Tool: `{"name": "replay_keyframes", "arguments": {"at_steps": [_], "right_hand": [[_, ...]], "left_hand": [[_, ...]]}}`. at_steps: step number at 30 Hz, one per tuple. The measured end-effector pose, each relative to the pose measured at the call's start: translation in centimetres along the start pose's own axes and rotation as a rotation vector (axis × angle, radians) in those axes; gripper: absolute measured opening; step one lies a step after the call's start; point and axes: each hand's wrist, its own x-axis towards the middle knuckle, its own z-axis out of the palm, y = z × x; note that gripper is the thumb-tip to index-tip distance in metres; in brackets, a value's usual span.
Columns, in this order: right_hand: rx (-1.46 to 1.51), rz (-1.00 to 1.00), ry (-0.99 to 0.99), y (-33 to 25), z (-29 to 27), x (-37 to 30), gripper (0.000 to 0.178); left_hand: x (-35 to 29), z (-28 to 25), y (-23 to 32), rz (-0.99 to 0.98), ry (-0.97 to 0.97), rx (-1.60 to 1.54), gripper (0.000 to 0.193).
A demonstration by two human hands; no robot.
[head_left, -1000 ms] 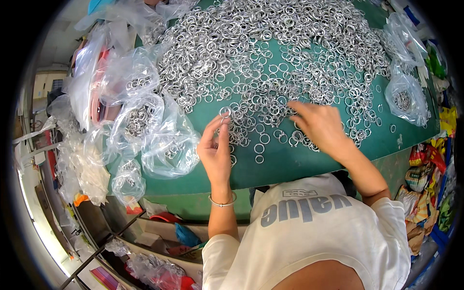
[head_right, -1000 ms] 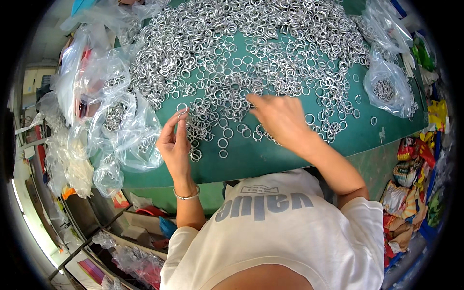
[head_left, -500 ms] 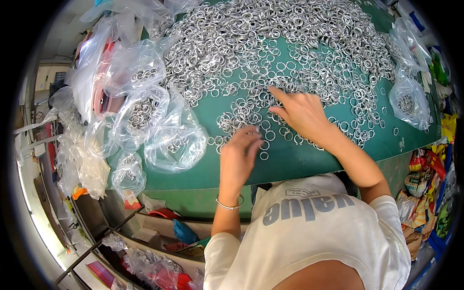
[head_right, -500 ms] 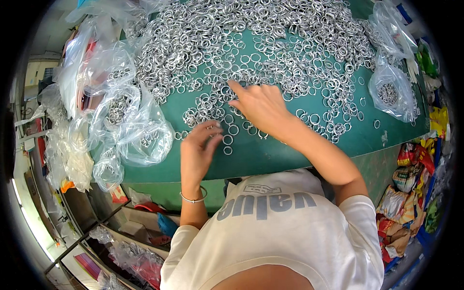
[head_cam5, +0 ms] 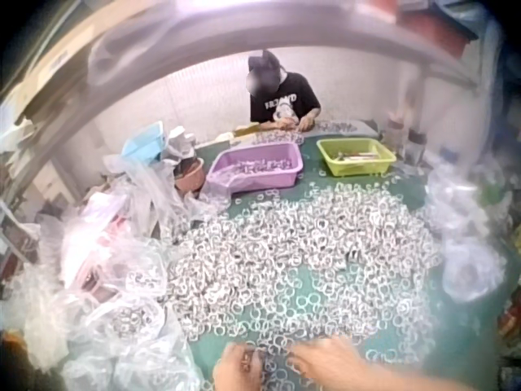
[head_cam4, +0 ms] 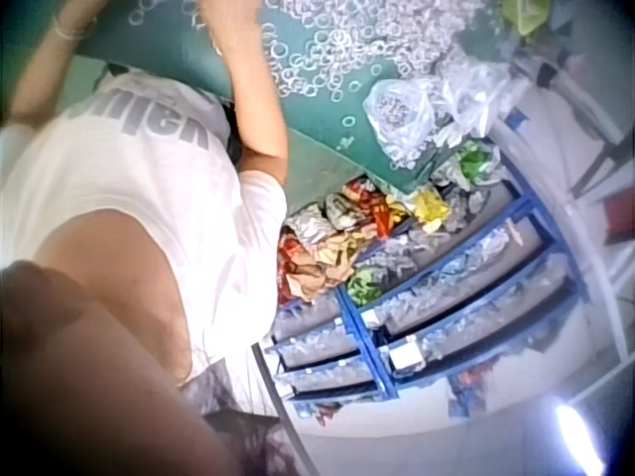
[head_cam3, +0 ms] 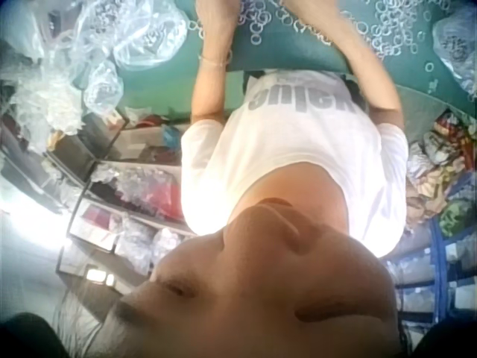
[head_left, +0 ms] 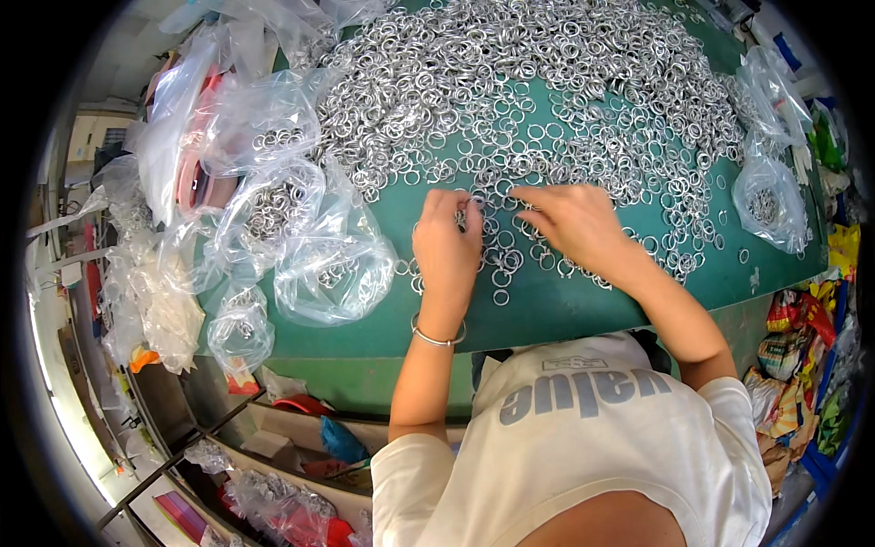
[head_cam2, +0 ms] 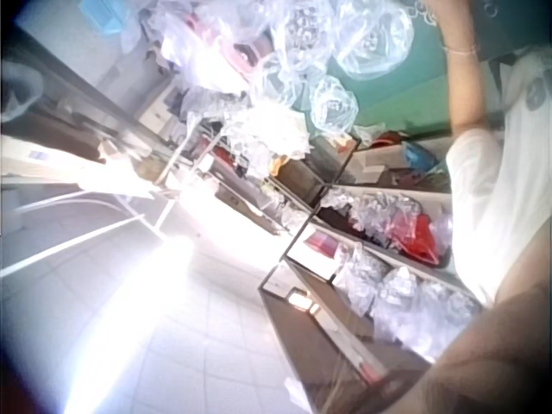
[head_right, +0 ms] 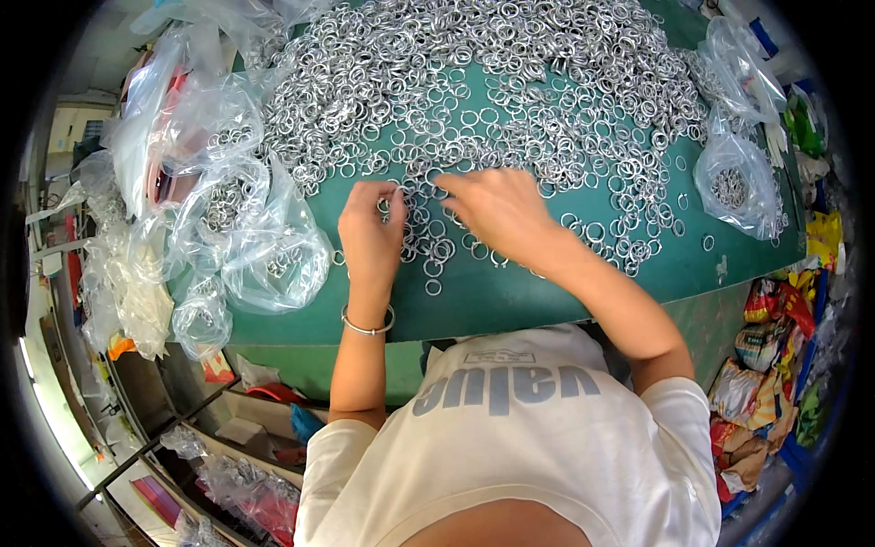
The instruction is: The person sorts small metal rings from a large pile on a green table by hand, placing selected items into small plastic bags.
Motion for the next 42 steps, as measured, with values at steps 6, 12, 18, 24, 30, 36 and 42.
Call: {"name": "replay_keyframes", "arguments": {"at_steps": [6,12,18,24,30,36,42], "right_hand": [[-0.139,-0.019,-0.341,-0.3,1.6,1.1,0.018],[-0.025,0.109,-0.024,0.4,0.8,2.8,0.018],[-0.187,-0.053,-0.109,1.6,2.0,2.8,0.013],[0.156,0.189,-0.111,1.3,-1.9,0.5,0.01],[-0.006,0.146,-0.017,0.1,-1.7,0.9,0.021],[-0.111,-0.095,-0.344,-0.4,1.2,-1.0,0.03],[-0.212,-0.005,-0.076,2.9,-0.9,-2.7,0.014]], "left_hand": [[-0.6,-3.8,0.4,-0.843,-0.076,-1.233,0.011],[-2.5,-3.7,0.8,-0.708,-0.089,-0.829,0.01],[-3.0,-3.1,0.9,-0.387,-0.063,-0.614,0.013],[-2.8,-4.1,1.3,-0.962,-0.183,-1.227,0.019],[-4.3,-3.9,1.2,-0.899,-0.27,-1.082,0.023],[-3.9,-4.5,1.8,-1.007,-0.287,-1.397,0.029],[-4.5,-4.7,1.6,-1.012,-0.293,-1.393,0.025]]}}
